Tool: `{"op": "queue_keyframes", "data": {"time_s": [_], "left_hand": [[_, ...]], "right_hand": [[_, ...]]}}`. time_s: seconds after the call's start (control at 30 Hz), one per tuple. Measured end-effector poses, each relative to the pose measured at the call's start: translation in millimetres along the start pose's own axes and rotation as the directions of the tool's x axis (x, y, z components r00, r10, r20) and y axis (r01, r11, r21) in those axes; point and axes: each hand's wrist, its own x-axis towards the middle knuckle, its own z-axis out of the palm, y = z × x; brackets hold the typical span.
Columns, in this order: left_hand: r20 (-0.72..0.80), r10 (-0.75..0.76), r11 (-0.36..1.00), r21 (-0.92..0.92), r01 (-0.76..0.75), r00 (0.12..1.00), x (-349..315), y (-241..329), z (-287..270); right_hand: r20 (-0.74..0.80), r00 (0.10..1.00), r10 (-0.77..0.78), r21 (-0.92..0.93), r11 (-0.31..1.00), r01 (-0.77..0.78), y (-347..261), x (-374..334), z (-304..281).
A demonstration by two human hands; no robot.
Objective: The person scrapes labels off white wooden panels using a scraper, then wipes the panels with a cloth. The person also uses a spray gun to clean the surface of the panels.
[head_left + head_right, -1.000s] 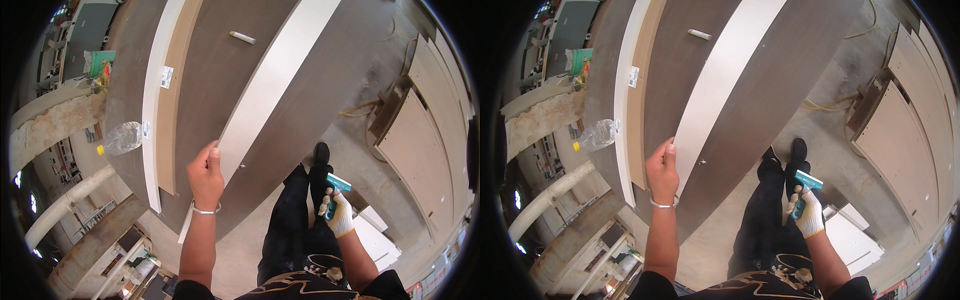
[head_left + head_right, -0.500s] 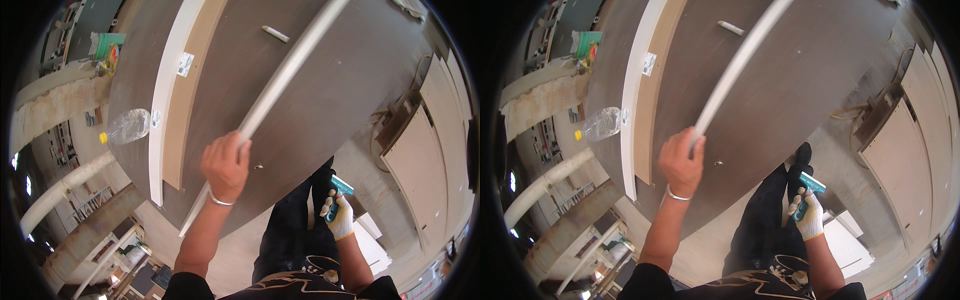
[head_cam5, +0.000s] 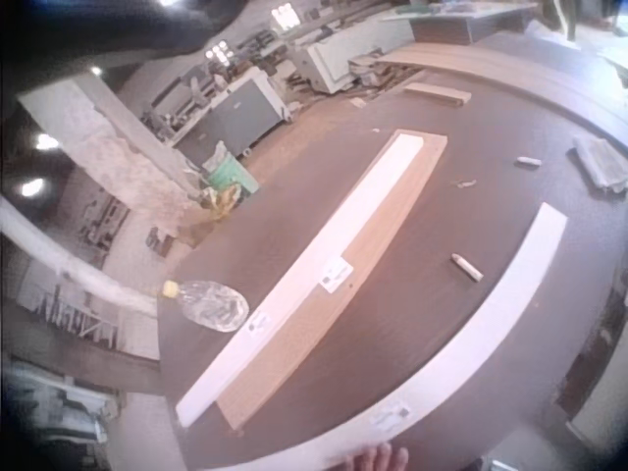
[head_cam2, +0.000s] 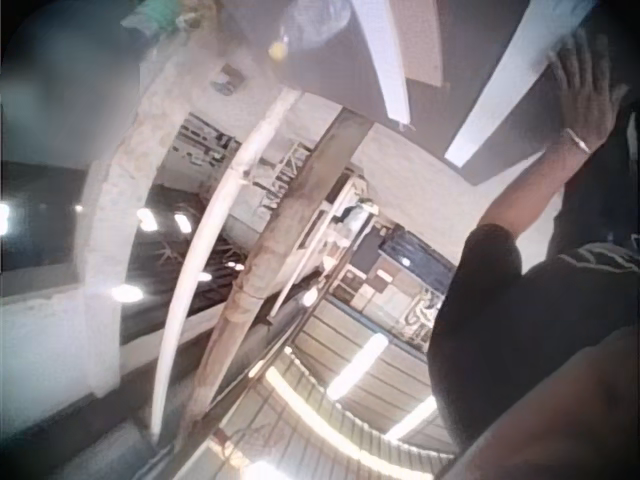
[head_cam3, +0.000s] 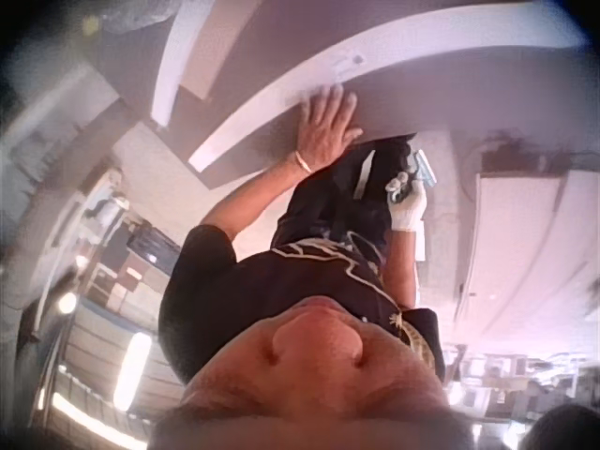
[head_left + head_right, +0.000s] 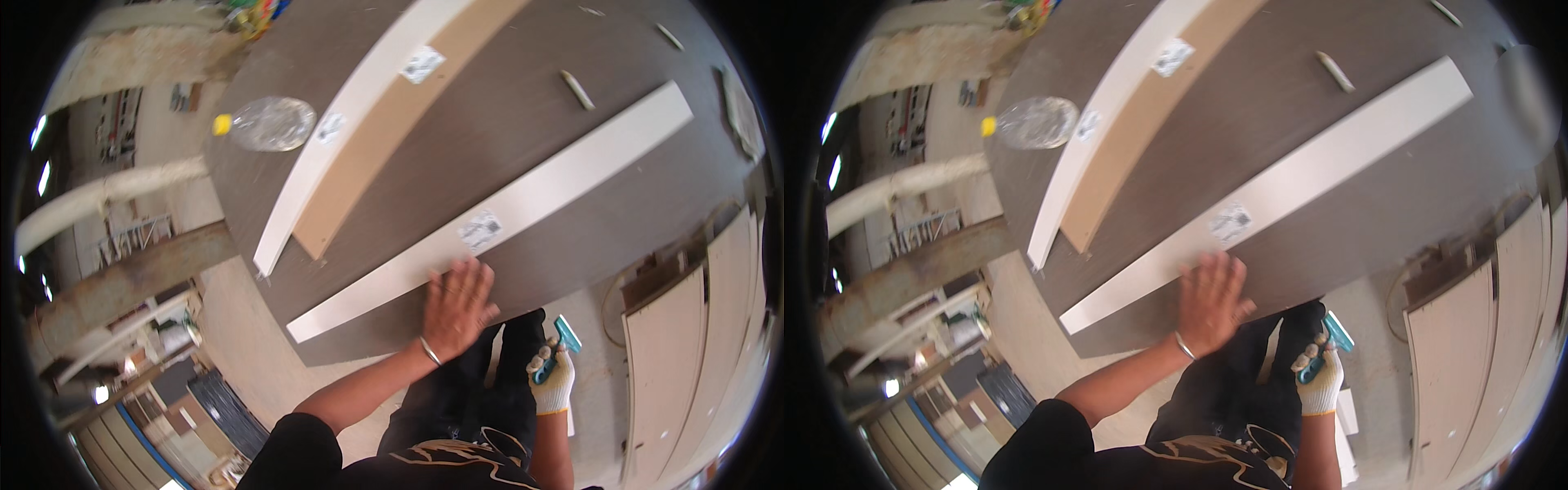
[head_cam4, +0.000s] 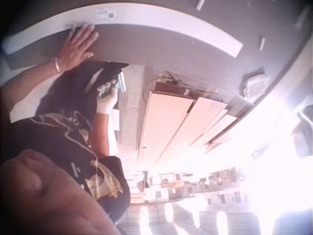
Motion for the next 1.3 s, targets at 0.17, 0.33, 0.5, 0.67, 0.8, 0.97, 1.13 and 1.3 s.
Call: {"op": "queue_keyframes", "data": {"time_s": [0.17,0.33,0.5,0.67,0.8,0.97,1.13,1.3], "left_hand": [[-0.141,0.328,0.911,-0.215,-0.353,0.934,-27,45,-8],[-0.232,-0.224,0.970,-0.145,0.194,0.947,40,-8,-21],[-0.234,-0.063,0.962,-0.272,-0.003,0.970,30,-41,-39],[-0.401,-0.239,0.951,-0.279,0.131,0.884,69,-104,-84],[-0.494,-0.246,0.966,-0.054,0.253,0.834,184,-195,-116],[-0.360,-0.265,0.949,0.065,0.308,0.895,214,-210,-129],[-0.429,-0.113,0.991,0.010,0.130,0.896,150,-141,-127],[-0.284,-0.088,0.990,-0.133,0.052,0.955,87,-51,-89]], "right_hand": [[-0.081,0.995,-0.055,-0.059,0.997,0.050,-17,-4,1],[0.034,0.991,-0.130,-0.170,0.976,0.134,-43,-9,17],[-0.041,0.992,-0.122,-0.182,0.977,0.113,-42,-7,44],[-0.028,0.990,-0.137,-0.171,0.977,0.130,-26,-9,66],[0.009,0.993,-0.120,-0.129,0.984,0.120,-19,-12,74],[0.009,0.982,-0.188,-0.086,0.978,0.188,-18,-22,75],[0.143,0.949,-0.281,-0.034,0.957,0.288,-24,-32,84],[0.163,0.942,-0.293,0.037,0.956,0.291,-23,-34,112]]}}
